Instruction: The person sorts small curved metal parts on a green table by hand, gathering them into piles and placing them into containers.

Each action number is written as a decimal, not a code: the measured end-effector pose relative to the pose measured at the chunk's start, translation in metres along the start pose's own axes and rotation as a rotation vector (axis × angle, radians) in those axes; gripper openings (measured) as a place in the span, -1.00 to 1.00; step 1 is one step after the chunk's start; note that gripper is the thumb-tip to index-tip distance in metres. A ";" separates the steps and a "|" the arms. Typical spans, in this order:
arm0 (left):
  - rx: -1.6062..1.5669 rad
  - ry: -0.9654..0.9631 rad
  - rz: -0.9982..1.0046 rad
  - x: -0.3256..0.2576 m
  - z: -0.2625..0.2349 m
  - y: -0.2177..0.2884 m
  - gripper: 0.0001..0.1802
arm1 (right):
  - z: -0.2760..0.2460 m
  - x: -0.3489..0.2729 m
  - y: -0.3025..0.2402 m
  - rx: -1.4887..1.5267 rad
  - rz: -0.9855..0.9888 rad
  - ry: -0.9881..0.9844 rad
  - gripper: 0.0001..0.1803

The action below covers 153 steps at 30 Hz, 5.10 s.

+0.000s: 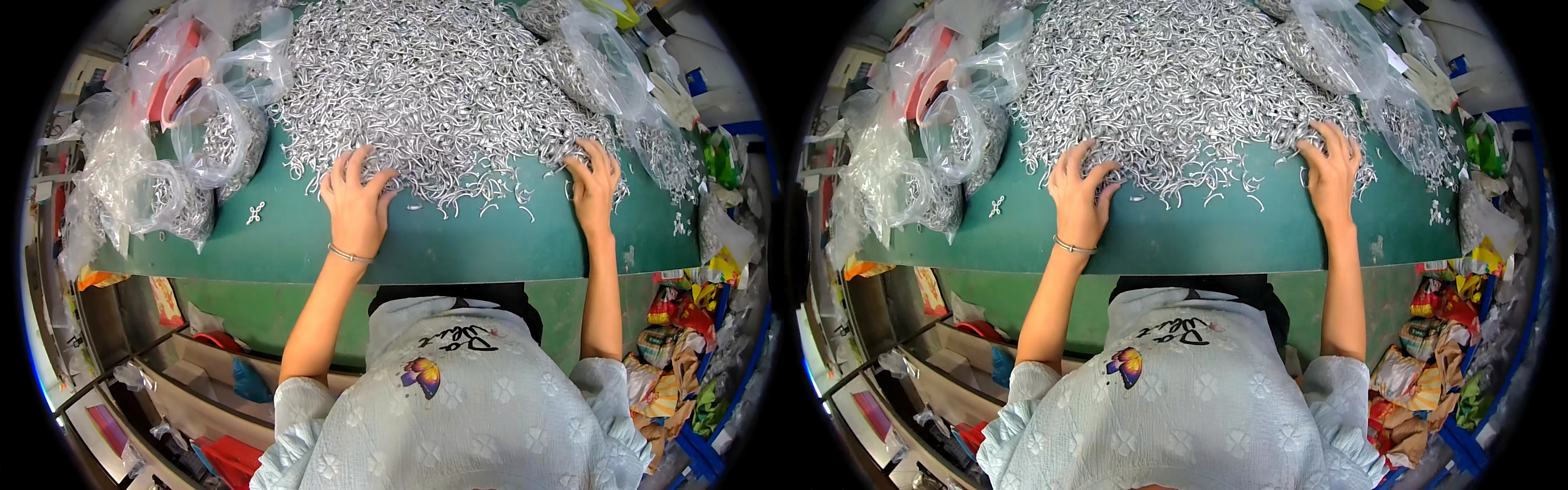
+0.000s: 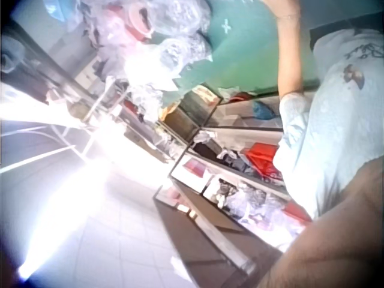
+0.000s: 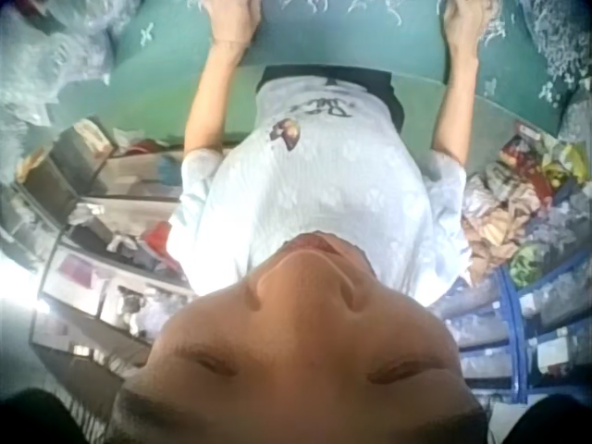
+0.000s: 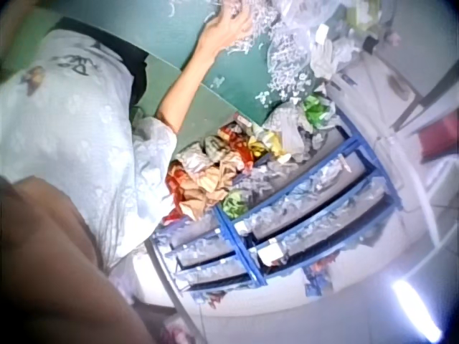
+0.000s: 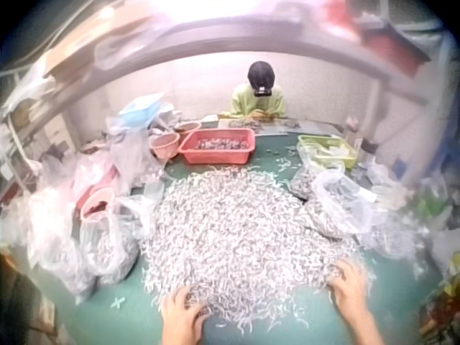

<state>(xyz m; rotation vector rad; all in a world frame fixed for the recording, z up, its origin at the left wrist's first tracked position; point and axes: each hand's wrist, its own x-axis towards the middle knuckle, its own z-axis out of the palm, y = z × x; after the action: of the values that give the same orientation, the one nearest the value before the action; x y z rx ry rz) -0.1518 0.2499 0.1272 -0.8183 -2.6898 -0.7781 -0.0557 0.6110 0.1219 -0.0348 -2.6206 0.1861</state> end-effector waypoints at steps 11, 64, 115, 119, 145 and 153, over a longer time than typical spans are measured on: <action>-0.072 -0.098 0.199 -0.012 0.017 0.066 -0.59 | -0.010 -0.012 -0.121 0.321 -0.095 -0.385 -0.49; -0.217 -0.307 0.260 -0.017 0.046 0.120 -0.54 | -0.057 -0.069 -0.029 0.077 0.409 0.035 -0.78; -0.265 -0.147 0.146 -0.016 0.049 0.122 -0.70 | -0.004 -0.024 -0.092 0.347 0.217 0.019 -0.85; -0.256 -0.152 0.156 -0.012 0.047 0.124 -0.69 | 0.011 -0.017 -0.094 0.359 0.162 -0.034 -0.82; -0.260 -0.343 0.247 -0.020 0.054 0.108 -0.58 | -0.072 -0.098 0.004 -0.124 0.560 0.196 -0.82; -0.217 -0.320 0.253 -0.023 0.053 0.121 -0.64 | -0.042 -0.065 -0.047 0.145 0.457 -0.027 -0.73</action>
<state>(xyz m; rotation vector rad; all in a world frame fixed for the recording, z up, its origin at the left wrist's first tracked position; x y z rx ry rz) -0.0675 0.3533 0.1264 -1.4130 -2.7165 -0.9569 0.0221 0.5660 0.1328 -0.5850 -2.5794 0.5355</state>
